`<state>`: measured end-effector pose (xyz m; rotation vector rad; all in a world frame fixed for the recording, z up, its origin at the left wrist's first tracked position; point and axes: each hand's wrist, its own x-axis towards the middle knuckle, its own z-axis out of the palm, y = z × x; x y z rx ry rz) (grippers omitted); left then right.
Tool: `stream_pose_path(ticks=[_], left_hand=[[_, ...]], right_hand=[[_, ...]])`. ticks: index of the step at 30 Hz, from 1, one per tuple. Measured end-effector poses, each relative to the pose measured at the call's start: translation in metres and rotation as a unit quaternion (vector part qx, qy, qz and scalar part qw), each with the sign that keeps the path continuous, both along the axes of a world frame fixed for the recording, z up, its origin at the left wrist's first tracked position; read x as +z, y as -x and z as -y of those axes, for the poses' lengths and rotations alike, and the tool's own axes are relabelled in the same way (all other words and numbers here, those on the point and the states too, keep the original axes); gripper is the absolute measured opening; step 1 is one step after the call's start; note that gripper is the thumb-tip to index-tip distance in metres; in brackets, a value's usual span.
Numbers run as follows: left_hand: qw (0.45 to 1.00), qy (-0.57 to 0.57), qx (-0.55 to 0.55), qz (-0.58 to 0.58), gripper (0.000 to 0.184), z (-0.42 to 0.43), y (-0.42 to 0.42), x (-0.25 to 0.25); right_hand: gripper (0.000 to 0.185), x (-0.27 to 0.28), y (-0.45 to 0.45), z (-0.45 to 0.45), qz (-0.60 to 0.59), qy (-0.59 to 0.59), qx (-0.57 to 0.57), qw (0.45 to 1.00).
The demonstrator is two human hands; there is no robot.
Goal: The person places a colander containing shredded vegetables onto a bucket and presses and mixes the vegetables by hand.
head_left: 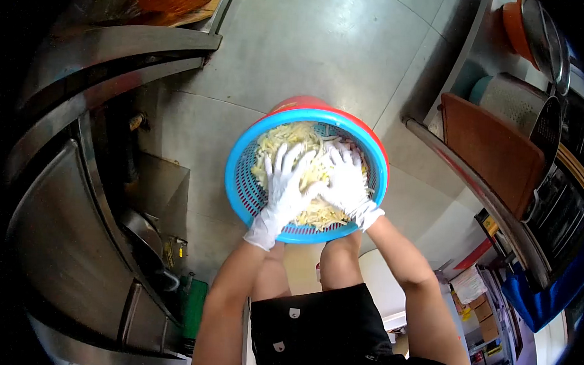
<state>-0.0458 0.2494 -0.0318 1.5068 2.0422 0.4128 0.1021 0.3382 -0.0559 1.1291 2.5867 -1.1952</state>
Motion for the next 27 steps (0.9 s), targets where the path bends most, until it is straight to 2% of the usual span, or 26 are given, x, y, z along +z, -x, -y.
stream_pose_path(ticks=[1,4,5,9,27], left_hand=[[1.0,-0.008,0.007,-0.003,0.063,0.008,-0.004,-0.003],[0.997,-0.045,0.065,0.006,0.061,0.028,-0.025,-0.02],[0.995,-0.053,0.078,-0.017,0.052,0.033,-0.03,-0.027],[0.989,-0.086,0.107,-0.05,0.041,0.033,-0.03,-0.05],[0.99,-0.081,0.094,-0.073,0.032,0.012,-0.014,-0.068]], right_hand=[[0.07,-0.007,-0.004,0.009,0.001,-0.018,0.027,0.999],[0.066,-0.017,-0.017,0.035,-0.063,-0.055,-0.032,0.996],[0.062,-0.021,-0.017,0.043,-0.062,-0.072,-0.063,0.993],[0.058,-0.031,-0.005,0.033,-0.075,-0.136,-0.046,0.987],[0.055,-0.047,0.009,0.015,-0.061,-0.147,-0.042,0.986]])
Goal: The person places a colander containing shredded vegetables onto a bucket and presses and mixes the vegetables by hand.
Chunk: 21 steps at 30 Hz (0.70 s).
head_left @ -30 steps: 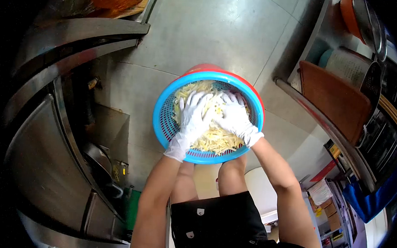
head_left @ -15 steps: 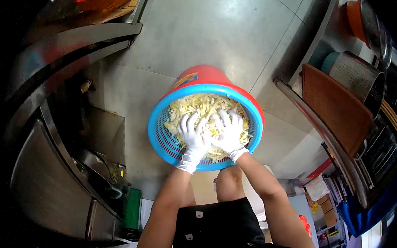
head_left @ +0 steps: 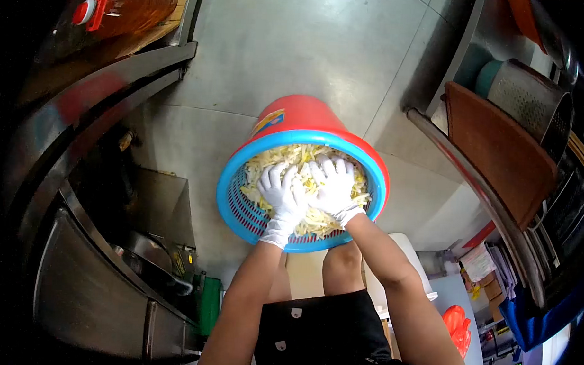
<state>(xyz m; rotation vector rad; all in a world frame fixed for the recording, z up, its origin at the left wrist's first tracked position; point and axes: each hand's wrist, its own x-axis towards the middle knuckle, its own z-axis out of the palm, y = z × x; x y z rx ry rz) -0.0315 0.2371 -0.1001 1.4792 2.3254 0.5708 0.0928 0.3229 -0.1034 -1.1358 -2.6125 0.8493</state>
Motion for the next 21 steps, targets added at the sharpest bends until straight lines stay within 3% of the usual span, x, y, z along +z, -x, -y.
stream_pose_path(ticks=[21], left_hand=[[0.999,-0.012,0.033,-0.023,0.03,-0.015,0.007,-0.004]], right_hand=[[0.055,-0.009,0.01,-0.012,0.025,0.012,0.009,1.0]])
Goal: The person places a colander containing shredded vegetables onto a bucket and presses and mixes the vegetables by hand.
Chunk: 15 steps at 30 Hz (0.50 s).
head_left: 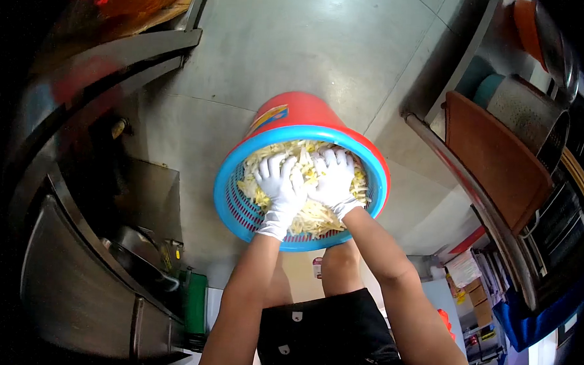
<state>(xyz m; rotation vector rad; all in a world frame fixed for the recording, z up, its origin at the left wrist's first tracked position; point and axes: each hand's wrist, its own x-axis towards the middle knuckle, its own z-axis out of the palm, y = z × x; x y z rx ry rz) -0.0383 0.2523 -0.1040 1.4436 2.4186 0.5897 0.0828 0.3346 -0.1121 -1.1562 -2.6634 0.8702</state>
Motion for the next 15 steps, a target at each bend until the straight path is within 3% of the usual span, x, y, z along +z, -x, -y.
stream_pose_path(ticks=[15], left_hand=[[0.999,-0.017,0.039,-0.01,0.026,0.0011,-0.0049,-0.0023]], right_hand=[[0.05,-0.0034,0.0016,0.0036,0.005,-0.038,0.0,0.999]])
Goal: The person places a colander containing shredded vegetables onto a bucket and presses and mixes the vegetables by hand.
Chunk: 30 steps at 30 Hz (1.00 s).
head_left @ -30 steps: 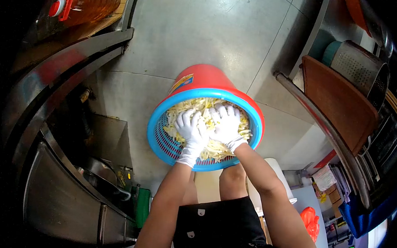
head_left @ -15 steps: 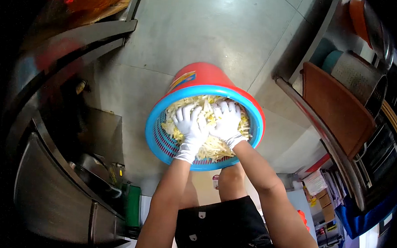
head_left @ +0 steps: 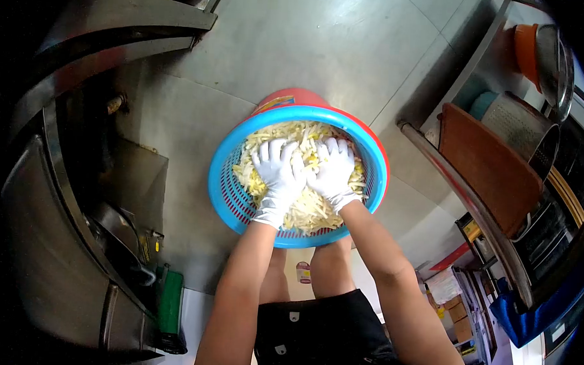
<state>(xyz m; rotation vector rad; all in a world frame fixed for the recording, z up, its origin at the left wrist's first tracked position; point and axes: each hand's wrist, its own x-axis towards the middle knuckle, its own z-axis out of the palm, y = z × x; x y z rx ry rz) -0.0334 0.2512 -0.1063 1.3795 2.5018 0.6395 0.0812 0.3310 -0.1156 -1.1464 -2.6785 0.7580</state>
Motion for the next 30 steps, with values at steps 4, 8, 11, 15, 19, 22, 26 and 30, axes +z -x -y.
stream_pose_path(ticks=[4,8,11,15,19,22,26,30], left_hand=[[1.0,-0.004,0.002,-0.005,0.025,0.0002,-0.0002,-0.0005],[1.0,0.013,0.002,-0.008,0.024,-0.0019,-0.0001,-0.0025],[1.0,0.017,0.001,-0.012,0.023,-0.0025,0.0017,-0.0014],[1.0,0.018,0.0,-0.02,0.022,-0.0031,0.0011,-0.0025],[1.0,0.019,-0.007,-0.022,0.023,-0.0033,0.0023,-0.0009],[1.0,0.008,-0.009,-0.014,0.023,-0.0043,0.0028,-0.0023],[1.0,0.001,-0.013,-0.027,0.024,-0.0049,0.0039,-0.0028],[0.999,0.008,-0.01,-0.033,0.026,-0.0055,0.0035,-0.0029]], right_hand=[[0.05,0.0005,0.0009,0.0006,0.014,0.011,-0.005,1.0],[0.049,-0.0029,-0.0006,-0.0004,0.0,-0.001,-0.007,1.0],[0.05,-0.0045,0.0009,-0.0012,-0.004,0.006,-0.005,1.0],[0.05,-0.003,-0.0002,-0.0021,-0.001,0.019,-0.007,1.0],[0.049,-0.0024,0.0012,-0.0028,-0.007,0.017,-0.015,1.0],[0.048,-0.0038,0.0013,-0.0039,-0.029,0.019,-0.017,0.999],[0.045,-0.0023,0.0015,-0.0047,-0.022,0.02,-0.018,0.999],[0.045,-0.0015,0.0008,-0.0041,-0.02,0.026,-0.016,0.999]])
